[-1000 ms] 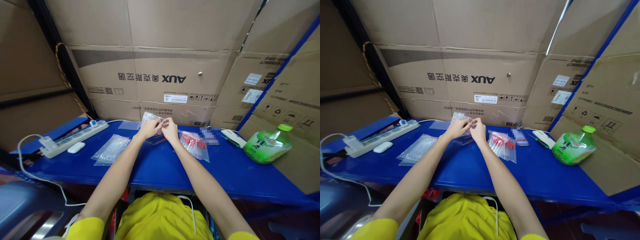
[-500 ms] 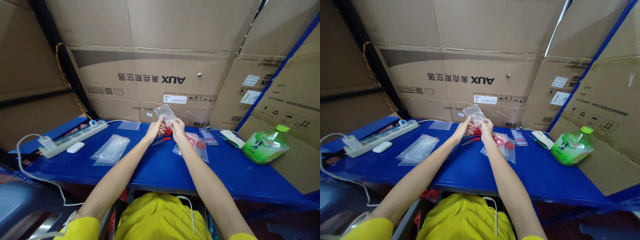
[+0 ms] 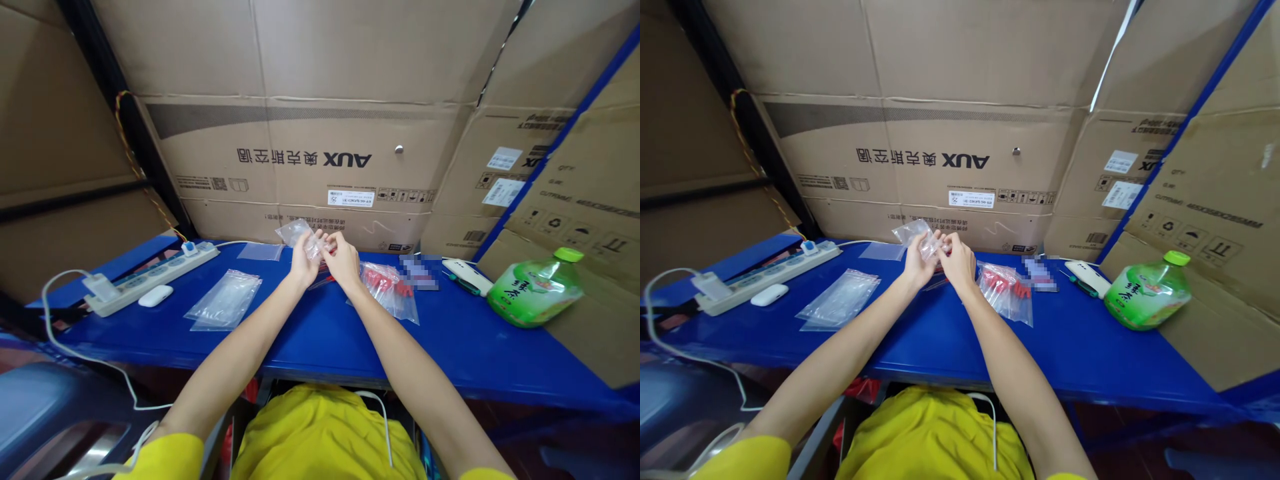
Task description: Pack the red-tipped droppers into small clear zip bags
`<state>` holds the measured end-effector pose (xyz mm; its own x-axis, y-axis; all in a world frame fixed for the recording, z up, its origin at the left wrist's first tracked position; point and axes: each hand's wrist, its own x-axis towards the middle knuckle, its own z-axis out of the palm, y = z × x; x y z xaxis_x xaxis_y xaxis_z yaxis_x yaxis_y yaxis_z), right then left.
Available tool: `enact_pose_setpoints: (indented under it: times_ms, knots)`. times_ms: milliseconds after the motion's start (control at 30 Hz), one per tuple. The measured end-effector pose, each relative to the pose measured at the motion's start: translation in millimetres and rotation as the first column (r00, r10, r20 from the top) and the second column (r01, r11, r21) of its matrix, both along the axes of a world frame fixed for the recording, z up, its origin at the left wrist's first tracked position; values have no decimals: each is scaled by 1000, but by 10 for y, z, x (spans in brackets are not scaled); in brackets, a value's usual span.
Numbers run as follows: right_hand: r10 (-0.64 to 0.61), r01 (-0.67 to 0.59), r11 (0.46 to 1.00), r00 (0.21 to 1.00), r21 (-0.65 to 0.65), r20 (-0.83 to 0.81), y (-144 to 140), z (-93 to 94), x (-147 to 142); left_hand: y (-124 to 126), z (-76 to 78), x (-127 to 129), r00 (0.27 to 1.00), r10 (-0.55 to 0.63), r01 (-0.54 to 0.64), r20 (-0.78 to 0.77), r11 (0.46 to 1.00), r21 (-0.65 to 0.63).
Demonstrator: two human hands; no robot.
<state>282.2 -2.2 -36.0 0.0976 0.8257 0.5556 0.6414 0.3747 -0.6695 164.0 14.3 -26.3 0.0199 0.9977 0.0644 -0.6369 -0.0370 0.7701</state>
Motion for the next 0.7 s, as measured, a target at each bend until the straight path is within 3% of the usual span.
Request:
enact_pose_setpoints:
  times_ms: [167, 333, 500, 600, 700]
  knots:
    - [-37, 33, 999, 992, 38, 121, -58, 53, 34, 52, 16, -59, 998, 54, -54, -33, 999, -6]
    - [76, -90, 996, 938, 26, 338, 1, 109, 223, 77, 17, -116, 992, 111, -105, 58, 990, -99]
    - [258, -133, 959, 782, -252, 568, 52, 86, 494, 118, 2, -205, 989, 134, -126, 59, 984, -128]
    - [367, -118, 902, 719, -416, 591, 39, 44, 545, 140, -2, -234, 982, 153, -134, 108, 978, -159]
    - [404, -104, 873, 701, -476, 588, 35, 12, 546, 149, 13, -244, 960, 184, -144, 210, 971, -190]
